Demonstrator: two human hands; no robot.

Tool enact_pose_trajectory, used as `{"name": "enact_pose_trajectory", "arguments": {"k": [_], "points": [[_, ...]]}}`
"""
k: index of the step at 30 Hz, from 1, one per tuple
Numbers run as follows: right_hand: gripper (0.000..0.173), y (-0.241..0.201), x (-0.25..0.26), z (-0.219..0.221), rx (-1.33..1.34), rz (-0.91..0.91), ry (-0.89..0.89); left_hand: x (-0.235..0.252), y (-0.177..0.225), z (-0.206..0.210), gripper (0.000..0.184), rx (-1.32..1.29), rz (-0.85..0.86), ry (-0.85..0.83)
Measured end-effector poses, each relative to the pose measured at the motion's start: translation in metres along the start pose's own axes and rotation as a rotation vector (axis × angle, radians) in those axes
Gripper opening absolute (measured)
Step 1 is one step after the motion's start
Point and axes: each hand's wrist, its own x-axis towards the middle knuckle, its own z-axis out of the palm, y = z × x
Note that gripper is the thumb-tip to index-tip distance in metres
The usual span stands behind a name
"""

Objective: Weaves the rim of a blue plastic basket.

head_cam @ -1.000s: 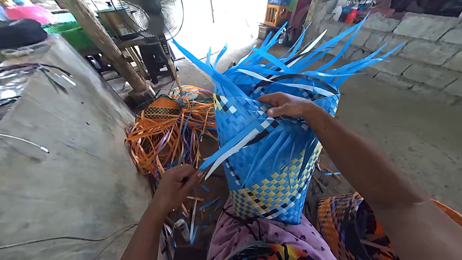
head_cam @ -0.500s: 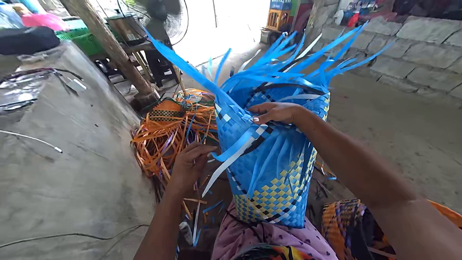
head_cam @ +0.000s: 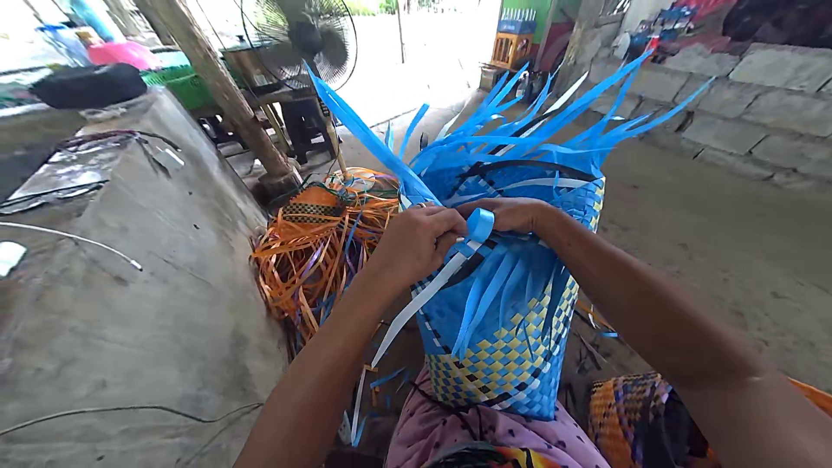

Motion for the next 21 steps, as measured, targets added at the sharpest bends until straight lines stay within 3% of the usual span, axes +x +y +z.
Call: {"name": "enact_pose_trajectory", "arguments": {"k": [3, 8, 14, 21], "points": [[0.023, 0.004, 0.002, -0.004, -0.061, 0.023, -0.025, -0.006, -0.006, 0.009, 0.010, 0.007, 0.041, -0.031], [0.028, -0.005, -0.001, -0.001, -0.081, 0.021, -0.007, 0.001, 0.011, -0.005, 0.004, 0.003, -0.036, -0.031], [0.030, -0.004, -0.003, -0.002, -0.069, 0.033, -0.002, 0.003, 0.005, 0.002, 0.010, 0.103, 0.050, -0.083], [0.023, 0.001, 0.001, -0.001, -0.057, 0.001, 0.003, 0.003, 0.014, 0.003, 0.010, 0.190, 0.025, -0.047]]}}
